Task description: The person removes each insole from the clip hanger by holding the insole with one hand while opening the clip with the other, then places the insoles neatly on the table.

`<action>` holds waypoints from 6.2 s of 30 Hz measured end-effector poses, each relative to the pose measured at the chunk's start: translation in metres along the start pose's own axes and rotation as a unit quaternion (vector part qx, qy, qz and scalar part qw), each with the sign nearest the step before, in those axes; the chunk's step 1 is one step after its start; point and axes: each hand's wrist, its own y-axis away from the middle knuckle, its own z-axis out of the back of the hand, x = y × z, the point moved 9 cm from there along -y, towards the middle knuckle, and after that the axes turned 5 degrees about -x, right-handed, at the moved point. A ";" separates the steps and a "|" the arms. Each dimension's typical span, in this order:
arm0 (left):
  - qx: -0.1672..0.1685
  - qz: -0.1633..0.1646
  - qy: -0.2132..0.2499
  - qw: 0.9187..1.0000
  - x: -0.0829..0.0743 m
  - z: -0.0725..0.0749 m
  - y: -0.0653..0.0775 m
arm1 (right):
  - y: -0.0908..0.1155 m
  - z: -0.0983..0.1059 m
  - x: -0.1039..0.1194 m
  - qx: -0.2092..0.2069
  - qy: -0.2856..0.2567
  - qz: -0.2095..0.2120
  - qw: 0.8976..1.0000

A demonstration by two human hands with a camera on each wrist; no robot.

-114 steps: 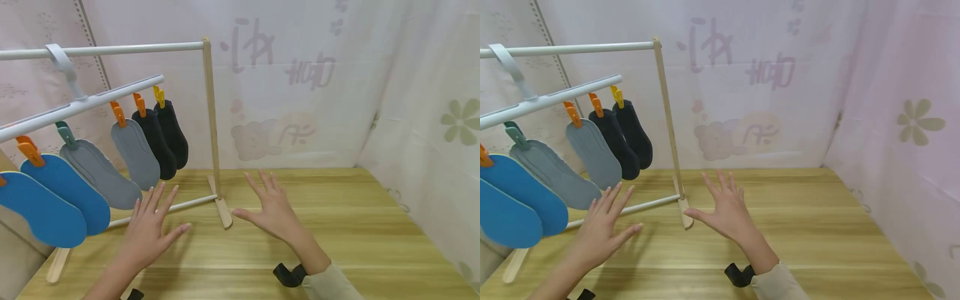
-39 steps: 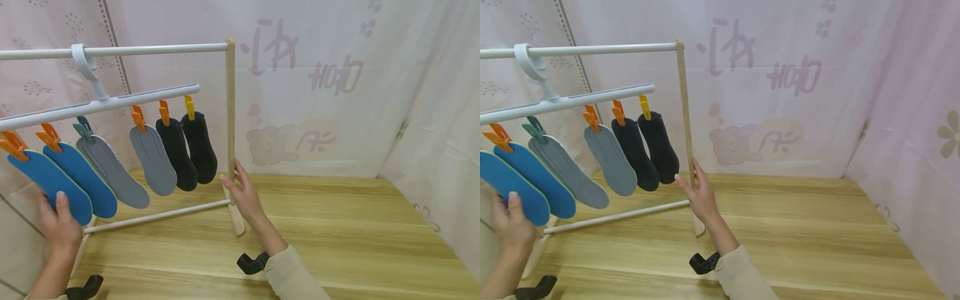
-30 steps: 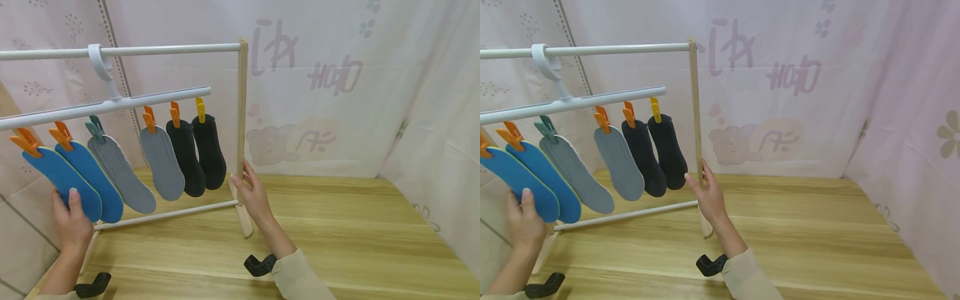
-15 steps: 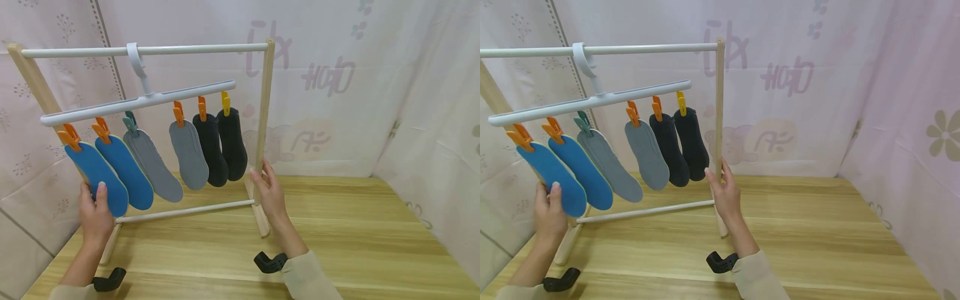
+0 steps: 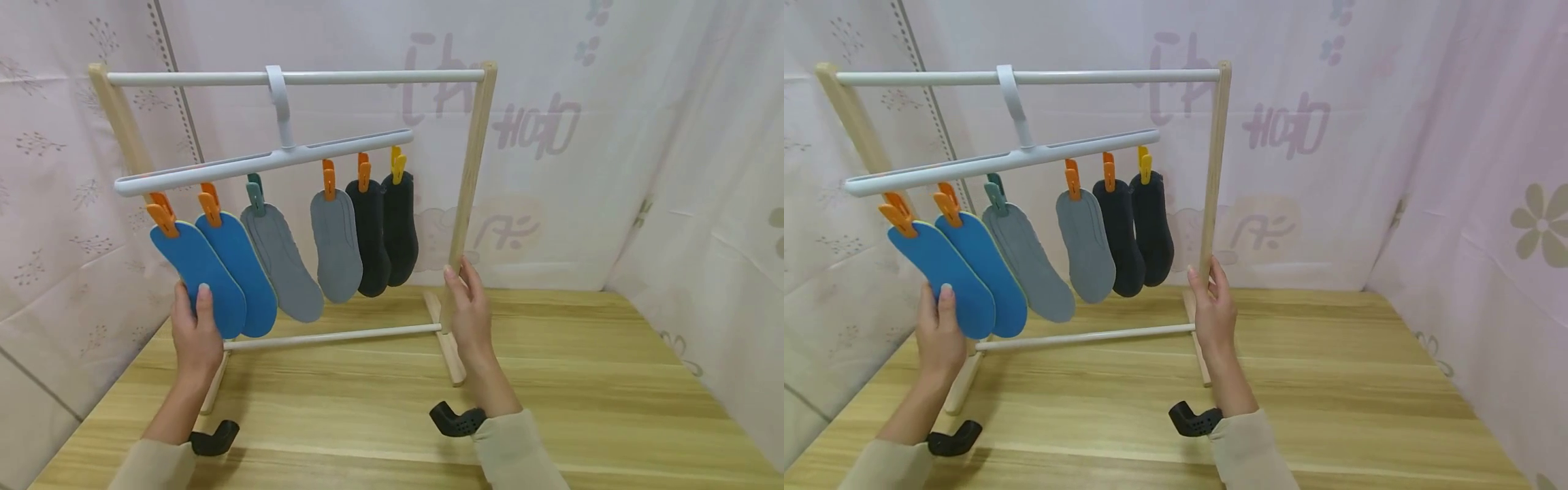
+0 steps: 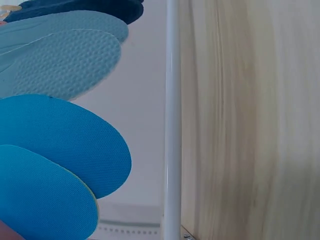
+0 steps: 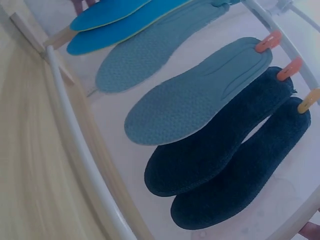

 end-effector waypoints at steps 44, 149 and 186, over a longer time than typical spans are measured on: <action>-0.014 -0.012 -0.003 1.000 0.002 0.007 -0.017 | 0.024 -0.020 0.006 -0.133 -0.086 -0.008 0.987; 0.147 -0.027 -0.024 0.988 -0.104 0.031 -0.089 | 0.114 -0.208 0.074 0.267 0.132 0.114 0.948; 0.213 0.043 0.021 0.976 -0.114 0.018 -0.111 | 0.119 -0.292 0.028 0.301 0.032 0.063 0.951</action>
